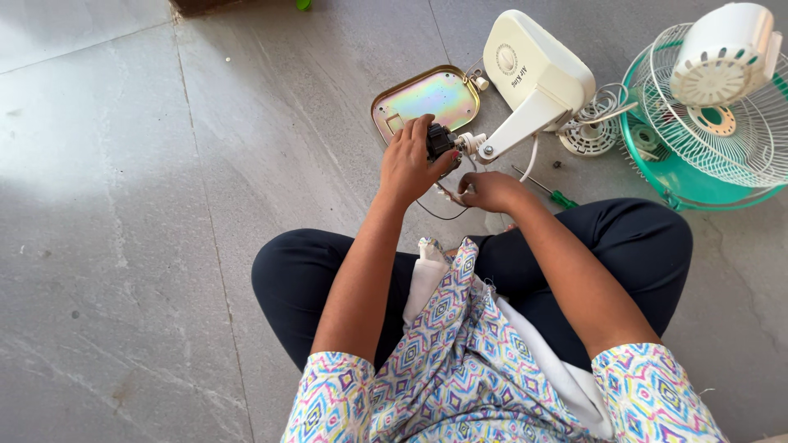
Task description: The person assembles a disassembled electric fan on the floor. They use a screwdriver to tighten screws on the motor housing, attach the motor to the fan body, and fit the rear plastic cover and grille.
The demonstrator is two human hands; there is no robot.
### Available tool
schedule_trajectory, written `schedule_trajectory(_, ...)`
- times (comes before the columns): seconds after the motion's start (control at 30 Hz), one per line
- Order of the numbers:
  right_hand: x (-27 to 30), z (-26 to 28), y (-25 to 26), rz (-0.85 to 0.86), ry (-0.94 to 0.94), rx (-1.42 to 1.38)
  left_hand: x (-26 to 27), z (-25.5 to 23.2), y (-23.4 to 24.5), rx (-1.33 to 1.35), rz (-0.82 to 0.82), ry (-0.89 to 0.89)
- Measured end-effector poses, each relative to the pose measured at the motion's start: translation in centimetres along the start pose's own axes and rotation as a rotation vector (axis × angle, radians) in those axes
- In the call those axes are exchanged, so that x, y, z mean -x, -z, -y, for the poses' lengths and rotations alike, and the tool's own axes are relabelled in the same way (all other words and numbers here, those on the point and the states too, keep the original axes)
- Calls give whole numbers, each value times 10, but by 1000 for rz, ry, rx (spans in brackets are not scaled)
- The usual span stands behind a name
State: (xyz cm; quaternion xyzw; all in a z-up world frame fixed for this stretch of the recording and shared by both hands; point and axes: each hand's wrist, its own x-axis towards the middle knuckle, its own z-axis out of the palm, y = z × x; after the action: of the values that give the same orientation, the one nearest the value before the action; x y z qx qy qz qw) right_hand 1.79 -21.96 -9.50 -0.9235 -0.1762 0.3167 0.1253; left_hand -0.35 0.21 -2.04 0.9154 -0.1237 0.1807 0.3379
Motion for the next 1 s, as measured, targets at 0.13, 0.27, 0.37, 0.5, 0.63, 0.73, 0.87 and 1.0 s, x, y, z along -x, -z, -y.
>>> schedule_trajectory(0.13,19,9,6,-98,-65,-36,5,1,-3,-1,-6,3)
schedule_trajectory(0.27,27,20,15,-98,-158,-89,2,0,-2,4,17,41)
schedule_trajectory(0.37,29,30,18,-142,-180,-69,6,2,1,26,35,23)
schedule_trajectory(0.5,31,39,20,-211,-236,17,7,2,2,14,81,10)
schedule_trajectory(0.63,32,39,21,-295,-262,29,5,4,1,20,55,-29)
schedule_trajectory(0.73,37,35,17,-329,-223,29,7,3,0,7,65,-21)
schedule_trajectory(0.87,34,35,18,-324,-119,39,4,-1,5,16,71,-3)
schedule_trajectory(1.0,46,34,18,-386,23,-45,6,-4,8,39,60,-19)
